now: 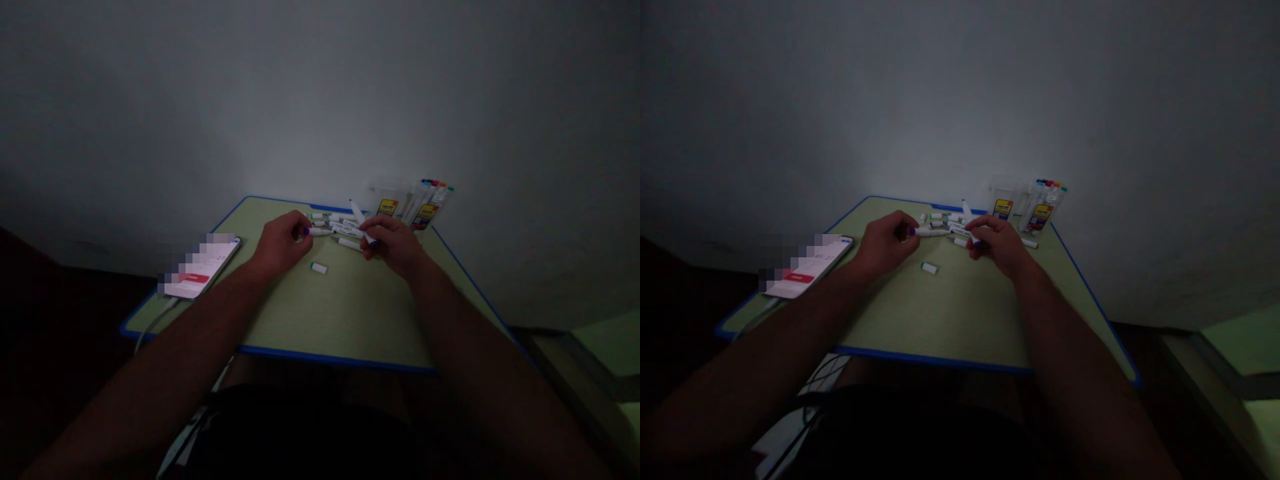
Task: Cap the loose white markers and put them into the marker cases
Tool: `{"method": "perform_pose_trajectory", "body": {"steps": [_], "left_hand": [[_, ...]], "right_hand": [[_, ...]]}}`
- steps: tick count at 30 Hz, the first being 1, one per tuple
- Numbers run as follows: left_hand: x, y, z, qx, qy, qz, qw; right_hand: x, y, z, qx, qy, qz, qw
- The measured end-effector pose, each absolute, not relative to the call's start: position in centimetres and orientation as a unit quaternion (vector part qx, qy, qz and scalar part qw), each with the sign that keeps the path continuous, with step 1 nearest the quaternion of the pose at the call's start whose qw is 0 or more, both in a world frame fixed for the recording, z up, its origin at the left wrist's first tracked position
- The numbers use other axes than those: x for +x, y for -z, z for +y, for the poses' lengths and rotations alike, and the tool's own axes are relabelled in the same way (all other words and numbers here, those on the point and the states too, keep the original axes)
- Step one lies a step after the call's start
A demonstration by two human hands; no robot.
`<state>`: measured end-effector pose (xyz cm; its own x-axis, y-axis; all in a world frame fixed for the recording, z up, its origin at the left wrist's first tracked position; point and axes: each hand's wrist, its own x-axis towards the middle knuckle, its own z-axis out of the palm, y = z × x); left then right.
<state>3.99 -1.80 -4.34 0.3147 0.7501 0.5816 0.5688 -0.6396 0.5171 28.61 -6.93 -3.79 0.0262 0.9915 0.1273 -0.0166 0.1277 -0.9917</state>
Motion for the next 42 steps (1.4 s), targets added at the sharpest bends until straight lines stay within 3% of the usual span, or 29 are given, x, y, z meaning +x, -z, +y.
{"method": "perform_pose_trajectory", "body": {"steps": [42], "left_hand": [[4.06, 4.65, -1.96, 0.786, -0.485, 0.370, 0.106]], "right_hand": [[28.49, 4.36, -6.70, -0.503, -0.445, -0.548, 0.497]]}}
